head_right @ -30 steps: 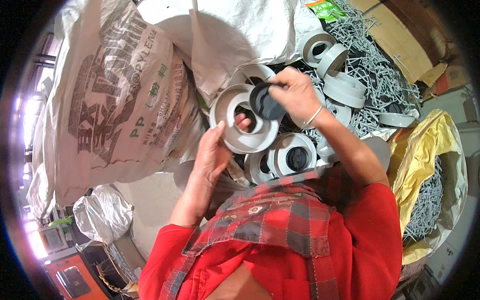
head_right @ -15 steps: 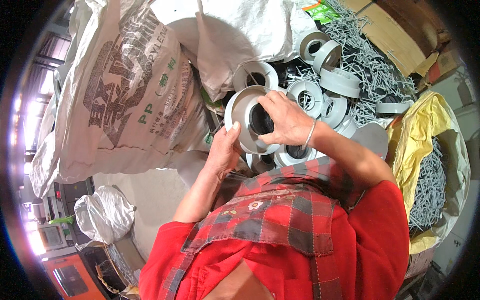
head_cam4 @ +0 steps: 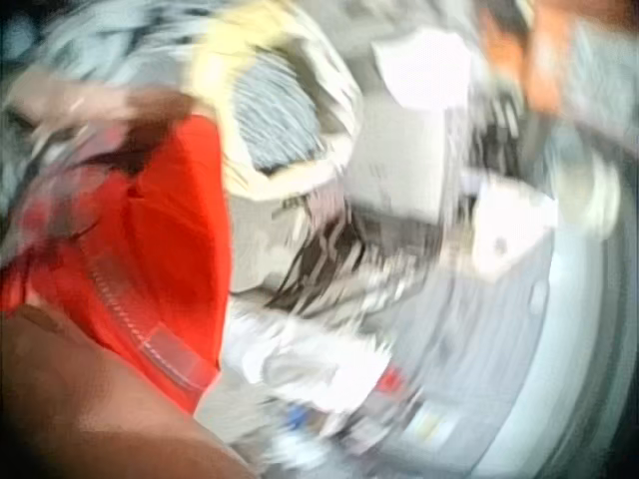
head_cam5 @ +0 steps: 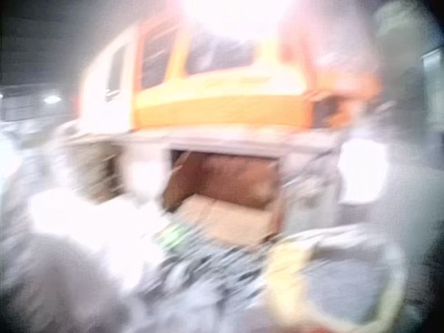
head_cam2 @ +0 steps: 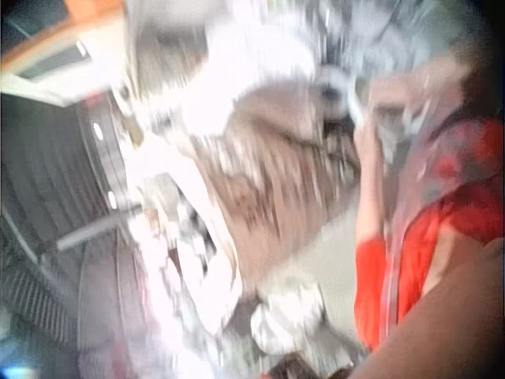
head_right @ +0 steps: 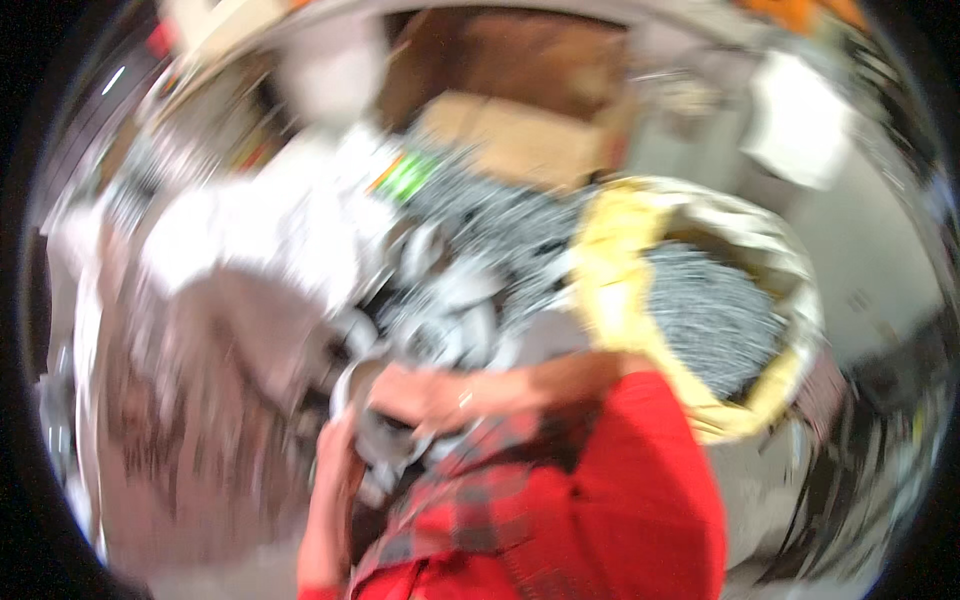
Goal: The person sorts white circular plastic parts from a pile of scrap and places them into a large white sack. They repeatedly pick up parts, inspect them, and transfer them into the sack. The person also uses a wooden stick to move scrap material inside a machine hopper.
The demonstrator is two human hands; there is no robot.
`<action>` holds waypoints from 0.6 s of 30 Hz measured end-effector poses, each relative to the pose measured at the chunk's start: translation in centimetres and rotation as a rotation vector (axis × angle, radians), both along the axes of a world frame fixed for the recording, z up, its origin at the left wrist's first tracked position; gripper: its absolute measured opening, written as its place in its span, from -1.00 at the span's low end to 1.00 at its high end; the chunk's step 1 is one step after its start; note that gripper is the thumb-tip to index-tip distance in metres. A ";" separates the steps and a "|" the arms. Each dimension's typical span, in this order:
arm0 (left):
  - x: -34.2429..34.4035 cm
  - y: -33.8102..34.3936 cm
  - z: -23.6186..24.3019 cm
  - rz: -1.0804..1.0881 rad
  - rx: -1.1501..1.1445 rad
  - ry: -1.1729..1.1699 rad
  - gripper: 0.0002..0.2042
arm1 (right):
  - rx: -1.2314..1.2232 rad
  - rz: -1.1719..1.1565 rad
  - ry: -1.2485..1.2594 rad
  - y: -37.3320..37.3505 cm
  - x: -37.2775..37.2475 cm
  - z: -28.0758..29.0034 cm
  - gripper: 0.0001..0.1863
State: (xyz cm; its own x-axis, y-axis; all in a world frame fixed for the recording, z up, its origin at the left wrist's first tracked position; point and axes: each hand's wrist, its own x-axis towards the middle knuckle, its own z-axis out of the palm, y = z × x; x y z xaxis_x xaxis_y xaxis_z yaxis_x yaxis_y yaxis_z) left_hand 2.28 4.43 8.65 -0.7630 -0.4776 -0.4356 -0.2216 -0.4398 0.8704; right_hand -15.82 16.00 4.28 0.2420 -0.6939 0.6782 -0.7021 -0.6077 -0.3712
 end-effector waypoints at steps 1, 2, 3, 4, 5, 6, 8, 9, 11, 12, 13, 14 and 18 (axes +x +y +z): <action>-0.8 1.2 1.1 0.037 0.032 0.105 -0.68 | -0.007 -0.257 0.113 0.5 0.4 -1.5 -0.19; -0.5 1.9 1.2 -0.006 -0.182 0.132 -0.69 | 0.220 -0.284 -0.156 1.2 1.0 1.6 -0.23; -0.6 3.1 0.2 -0.010 -0.505 0.221 -0.73 | 0.336 -0.388 -0.387 1.0 1.5 1.5 -0.20; -1.2 3.9 -1.5 0.021 -0.449 0.324 -0.70 | 0.360 -0.441 -0.462 1.6 1.5 1.9 -0.18; -1.8 4.7 1.4 -0.171 -0.516 0.055 -0.62 | 0.344 -0.516 -0.385 2.5 1.3 1.3 -0.18; -1.5 5.1 4.1 -0.349 -0.612 -0.246 -0.53 | 0.359 -0.545 -0.409 3.7 1.3 0.7 -0.20; -2.8 6.0 3.6 -0.363 -0.709 -0.390 -0.55 | 0.329 -0.495 -0.175 6.7 0.6 2.6 -0.32; -2.4 6.0 3.4 -0.343 -0.722 -0.365 -0.55 | 0.200 -0.429 -0.113 7.4 1.3 3.3 -0.38; -2.0 6.4 3.1 -0.325 -0.700 -0.152 -0.56 | 0.131 -0.362 -0.049 8.2 1.7 2.2 -0.37; -1.6 6.4 2.9 -0.326 -0.677 -0.085 -0.56 | 0.196 -0.349 -0.064 8.4 2.0 2.3 -0.29; -1.3 6.4 2.6 -0.324 -0.655 -0.029 -0.56 | 0.171 -0.303 -0.084 8.6 2.1 2.5 -0.33; -1.2 6.3 2.4 -0.327 -0.633 0.011 -0.56 | 0.181 -0.285 -0.056 8.7 2.0 2.7 -0.32; -0.6 6.1 1.3 -0.330 -0.519 0.092 -0.57 | 0.115 -0.234 0.143 9.4 1.8 1.4 -0.20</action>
